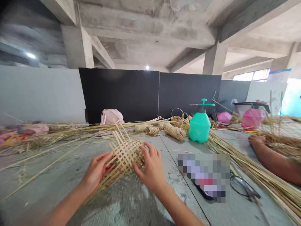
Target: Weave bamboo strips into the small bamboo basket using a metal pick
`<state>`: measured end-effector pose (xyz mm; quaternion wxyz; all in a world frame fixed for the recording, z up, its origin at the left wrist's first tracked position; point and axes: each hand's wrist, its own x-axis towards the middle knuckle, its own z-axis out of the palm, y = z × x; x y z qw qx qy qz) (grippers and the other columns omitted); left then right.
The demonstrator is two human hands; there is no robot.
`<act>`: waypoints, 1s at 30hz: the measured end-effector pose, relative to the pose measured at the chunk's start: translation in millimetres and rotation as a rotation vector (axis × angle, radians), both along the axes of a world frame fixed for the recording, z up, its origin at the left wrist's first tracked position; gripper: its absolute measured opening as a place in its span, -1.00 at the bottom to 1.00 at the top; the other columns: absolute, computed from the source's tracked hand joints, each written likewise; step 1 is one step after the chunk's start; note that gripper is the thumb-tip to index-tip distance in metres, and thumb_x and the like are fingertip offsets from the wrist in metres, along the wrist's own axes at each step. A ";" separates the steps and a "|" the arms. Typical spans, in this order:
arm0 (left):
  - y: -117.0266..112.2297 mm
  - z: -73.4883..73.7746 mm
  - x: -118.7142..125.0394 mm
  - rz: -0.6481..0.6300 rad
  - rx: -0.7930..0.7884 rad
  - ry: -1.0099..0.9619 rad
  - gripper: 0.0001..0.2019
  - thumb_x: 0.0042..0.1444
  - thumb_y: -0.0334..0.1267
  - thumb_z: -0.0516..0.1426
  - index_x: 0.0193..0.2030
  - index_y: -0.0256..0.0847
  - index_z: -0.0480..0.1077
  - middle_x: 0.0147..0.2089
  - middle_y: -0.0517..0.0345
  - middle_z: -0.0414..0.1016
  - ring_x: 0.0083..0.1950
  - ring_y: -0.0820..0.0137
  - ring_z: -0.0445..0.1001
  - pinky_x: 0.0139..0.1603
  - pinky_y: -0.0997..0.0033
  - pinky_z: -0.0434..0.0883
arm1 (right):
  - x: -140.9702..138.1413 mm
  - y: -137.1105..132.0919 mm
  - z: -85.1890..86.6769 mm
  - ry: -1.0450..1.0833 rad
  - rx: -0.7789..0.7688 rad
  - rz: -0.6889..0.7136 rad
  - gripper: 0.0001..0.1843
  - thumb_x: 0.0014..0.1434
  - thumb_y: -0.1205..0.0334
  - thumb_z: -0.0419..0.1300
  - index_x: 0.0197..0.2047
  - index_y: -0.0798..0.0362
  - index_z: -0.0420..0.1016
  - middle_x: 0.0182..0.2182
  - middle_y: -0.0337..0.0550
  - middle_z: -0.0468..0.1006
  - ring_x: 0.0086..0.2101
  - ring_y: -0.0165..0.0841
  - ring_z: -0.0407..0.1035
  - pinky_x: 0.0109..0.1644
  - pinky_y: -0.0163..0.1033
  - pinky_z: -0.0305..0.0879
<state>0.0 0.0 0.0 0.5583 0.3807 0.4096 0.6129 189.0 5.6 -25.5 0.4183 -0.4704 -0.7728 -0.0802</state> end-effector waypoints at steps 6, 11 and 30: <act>-6.3 9.7 2.9 0.047 -0.006 -0.002 -0.82 -0.22 -0.29 0.25 -0.43 -0.27 0.38 -0.54 0.17 0.55 -0.58 0.28 0.53 -0.64 0.42 0.46 | -20.0 -3.7 -21.3 0.036 -0.100 -0.027 -0.05 -0.17 0.16 0.24 0.24 0.10 -0.12 0.23 0.20 -0.11 0.19 0.02 -0.10 0.12 0.13 0.03; -12.6 7.2 10.8 0.053 -0.004 -0.024 -0.78 -0.24 -0.26 0.26 -0.43 -0.28 0.37 -0.56 0.19 0.52 -0.58 0.29 0.52 -0.65 0.45 0.44 | -28.5 -8.3 -22.4 0.081 -0.071 -0.029 -0.07 -0.16 0.14 0.22 0.24 0.08 -0.10 0.25 0.17 -0.20 0.19 0.03 -0.12 0.14 0.11 0.02; -13.8 13.4 8.6 0.035 -0.013 -0.007 -0.77 -0.26 -0.26 0.28 -0.42 -0.28 0.39 -0.56 0.20 0.52 -0.63 0.37 0.48 -0.60 0.42 0.46 | -25.9 -9.7 -16.4 0.060 0.037 -0.044 -0.21 -0.16 0.12 0.22 0.15 0.11 0.09 0.11 0.19 0.06 0.08 0.01 0.06 0.05 0.10 0.10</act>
